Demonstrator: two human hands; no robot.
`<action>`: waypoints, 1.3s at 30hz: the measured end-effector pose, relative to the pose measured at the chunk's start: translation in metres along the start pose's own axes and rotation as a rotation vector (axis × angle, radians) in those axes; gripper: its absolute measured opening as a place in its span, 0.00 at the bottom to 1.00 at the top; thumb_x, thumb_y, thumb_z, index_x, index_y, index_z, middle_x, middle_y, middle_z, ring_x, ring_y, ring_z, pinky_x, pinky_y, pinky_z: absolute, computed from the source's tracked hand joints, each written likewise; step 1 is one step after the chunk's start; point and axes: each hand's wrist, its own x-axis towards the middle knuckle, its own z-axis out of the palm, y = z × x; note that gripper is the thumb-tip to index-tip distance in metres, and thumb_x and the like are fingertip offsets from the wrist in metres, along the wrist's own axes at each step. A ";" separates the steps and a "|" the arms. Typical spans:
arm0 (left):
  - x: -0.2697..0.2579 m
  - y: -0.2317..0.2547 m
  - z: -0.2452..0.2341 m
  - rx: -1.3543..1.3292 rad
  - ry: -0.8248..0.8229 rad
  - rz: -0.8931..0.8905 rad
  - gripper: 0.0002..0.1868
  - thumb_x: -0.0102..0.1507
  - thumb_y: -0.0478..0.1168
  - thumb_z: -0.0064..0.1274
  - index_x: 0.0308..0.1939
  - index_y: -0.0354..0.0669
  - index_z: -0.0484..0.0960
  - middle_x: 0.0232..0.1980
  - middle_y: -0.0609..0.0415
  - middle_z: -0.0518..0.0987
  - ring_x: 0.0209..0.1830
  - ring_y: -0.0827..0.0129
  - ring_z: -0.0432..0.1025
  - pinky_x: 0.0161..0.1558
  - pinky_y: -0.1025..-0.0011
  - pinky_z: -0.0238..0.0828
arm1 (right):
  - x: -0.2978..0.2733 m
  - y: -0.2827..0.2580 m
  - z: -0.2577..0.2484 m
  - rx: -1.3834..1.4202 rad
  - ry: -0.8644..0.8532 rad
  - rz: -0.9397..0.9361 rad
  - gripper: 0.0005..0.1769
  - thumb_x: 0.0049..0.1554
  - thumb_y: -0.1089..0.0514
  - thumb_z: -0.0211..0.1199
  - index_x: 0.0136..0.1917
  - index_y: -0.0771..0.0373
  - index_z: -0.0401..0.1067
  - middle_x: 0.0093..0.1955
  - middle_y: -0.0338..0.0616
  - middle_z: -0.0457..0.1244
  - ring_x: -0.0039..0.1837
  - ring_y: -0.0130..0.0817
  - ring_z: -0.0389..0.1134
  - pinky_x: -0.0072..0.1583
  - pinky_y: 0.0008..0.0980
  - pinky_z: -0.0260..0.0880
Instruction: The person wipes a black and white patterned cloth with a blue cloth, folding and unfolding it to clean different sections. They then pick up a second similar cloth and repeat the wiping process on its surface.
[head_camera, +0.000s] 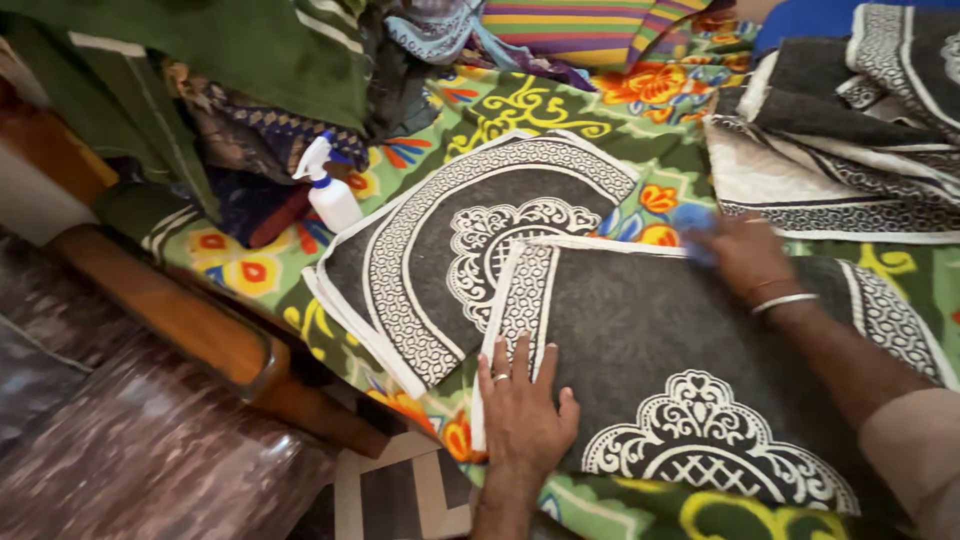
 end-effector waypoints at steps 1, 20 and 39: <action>0.000 0.000 0.000 0.000 -0.010 -0.007 0.32 0.57 0.51 0.53 0.64 0.42 0.77 0.70 0.36 0.67 0.73 0.34 0.54 0.71 0.36 0.40 | -0.008 0.008 -0.009 0.011 0.085 0.057 0.22 0.58 0.59 0.59 0.64 0.44 0.77 0.54 0.50 0.68 0.53 0.51 0.70 0.57 0.50 0.71; 0.004 0.005 0.001 0.120 0.001 0.030 0.31 0.57 0.51 0.52 0.63 0.45 0.77 0.69 0.39 0.69 0.71 0.38 0.58 0.70 0.38 0.45 | -0.184 0.203 -0.037 -0.566 -0.420 0.245 0.18 0.50 0.42 0.63 0.55 0.31 0.79 0.50 0.38 0.70 0.51 0.38 0.74 0.50 0.42 0.75; 0.181 -0.038 0.043 0.231 -0.497 -0.164 0.33 0.60 0.39 0.52 0.72 0.55 0.67 0.73 0.50 0.64 0.72 0.44 0.58 0.65 0.35 0.55 | -0.104 0.161 -0.014 0.221 -0.625 0.319 0.44 0.47 0.44 0.66 0.76 0.43 0.61 0.64 0.50 0.66 0.67 0.44 0.68 0.68 0.40 0.69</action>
